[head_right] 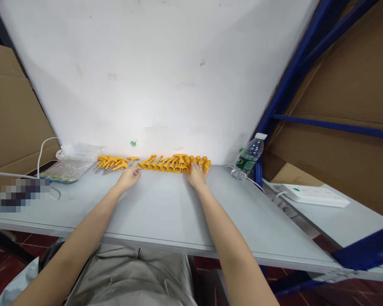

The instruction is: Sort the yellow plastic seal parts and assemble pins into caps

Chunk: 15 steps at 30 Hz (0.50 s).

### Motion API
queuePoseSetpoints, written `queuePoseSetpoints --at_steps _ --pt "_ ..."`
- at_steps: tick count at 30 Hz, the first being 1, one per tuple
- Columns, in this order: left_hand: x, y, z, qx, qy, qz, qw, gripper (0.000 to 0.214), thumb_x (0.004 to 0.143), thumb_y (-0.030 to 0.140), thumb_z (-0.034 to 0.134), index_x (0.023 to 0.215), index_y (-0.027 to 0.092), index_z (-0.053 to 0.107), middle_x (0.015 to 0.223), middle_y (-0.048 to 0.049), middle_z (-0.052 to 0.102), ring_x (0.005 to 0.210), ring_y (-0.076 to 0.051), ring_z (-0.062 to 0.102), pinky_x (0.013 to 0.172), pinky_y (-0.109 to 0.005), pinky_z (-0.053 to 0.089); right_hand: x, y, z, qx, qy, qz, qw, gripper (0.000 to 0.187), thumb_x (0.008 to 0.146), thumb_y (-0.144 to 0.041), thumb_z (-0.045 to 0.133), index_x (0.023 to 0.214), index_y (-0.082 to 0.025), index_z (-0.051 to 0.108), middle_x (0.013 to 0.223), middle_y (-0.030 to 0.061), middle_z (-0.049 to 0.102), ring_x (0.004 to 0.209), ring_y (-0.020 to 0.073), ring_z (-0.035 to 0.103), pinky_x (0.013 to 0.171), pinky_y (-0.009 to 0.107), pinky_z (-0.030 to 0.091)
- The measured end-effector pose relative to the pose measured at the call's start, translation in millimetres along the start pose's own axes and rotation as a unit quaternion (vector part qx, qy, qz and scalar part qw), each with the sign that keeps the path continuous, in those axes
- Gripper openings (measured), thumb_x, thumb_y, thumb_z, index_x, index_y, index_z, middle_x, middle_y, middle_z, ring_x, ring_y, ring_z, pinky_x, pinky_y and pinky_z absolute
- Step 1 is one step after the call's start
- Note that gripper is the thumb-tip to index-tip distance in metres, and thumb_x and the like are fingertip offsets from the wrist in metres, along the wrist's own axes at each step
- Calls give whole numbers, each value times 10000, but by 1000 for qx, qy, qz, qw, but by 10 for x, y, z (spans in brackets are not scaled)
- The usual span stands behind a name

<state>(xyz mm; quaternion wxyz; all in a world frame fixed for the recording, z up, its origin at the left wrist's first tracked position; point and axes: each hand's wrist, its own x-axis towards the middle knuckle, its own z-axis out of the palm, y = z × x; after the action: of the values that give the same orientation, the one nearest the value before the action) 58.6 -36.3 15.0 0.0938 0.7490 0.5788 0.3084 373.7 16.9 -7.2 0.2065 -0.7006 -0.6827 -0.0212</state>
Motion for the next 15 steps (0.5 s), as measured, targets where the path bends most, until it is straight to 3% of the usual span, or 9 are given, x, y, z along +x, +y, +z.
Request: queuePoseSetpoints --at_steps 3,7,13,15 --pt "-13 35 -7 9 -7 -10 1000 275 898 238 467 1061 167 677 949 -81 711 806 -194 656 787 -311 492 -105 11 53 5 38 -1 999 646 834 -120 383 1479 -156 343 1521 151 387 1462 321 206 1127 691 101" --pt "-42 71 27 48 -30 -43 997 280 917 271 442 1036 178 678 831 -61 706 774 -196 653 731 -291 465 -185 0 15 23 43 -4 999 579 864 -151 360 1441 -145 396 1480 172 436 1441 332 261 1122 696 88" --pt "-110 131 129 133 -82 -77 985 267 939 323 405 965 203 642 899 -73 711 871 -217 660 720 -291 442 -227 -36 -19 23 35 44 998 474 844 -125 394 1300 -99 520 1275 283 549 1195 416 537 977 633 363" --pt "-123 150 155 158 -95 -71 980 259 944 323 392 970 213 625 940 -74 713 901 -218 661 733 -292 441 -230 -58 0 19 39 13 999 425 829 -105 416 1232 -94 549 1155 293 585 1075 415 605 879 589 429"
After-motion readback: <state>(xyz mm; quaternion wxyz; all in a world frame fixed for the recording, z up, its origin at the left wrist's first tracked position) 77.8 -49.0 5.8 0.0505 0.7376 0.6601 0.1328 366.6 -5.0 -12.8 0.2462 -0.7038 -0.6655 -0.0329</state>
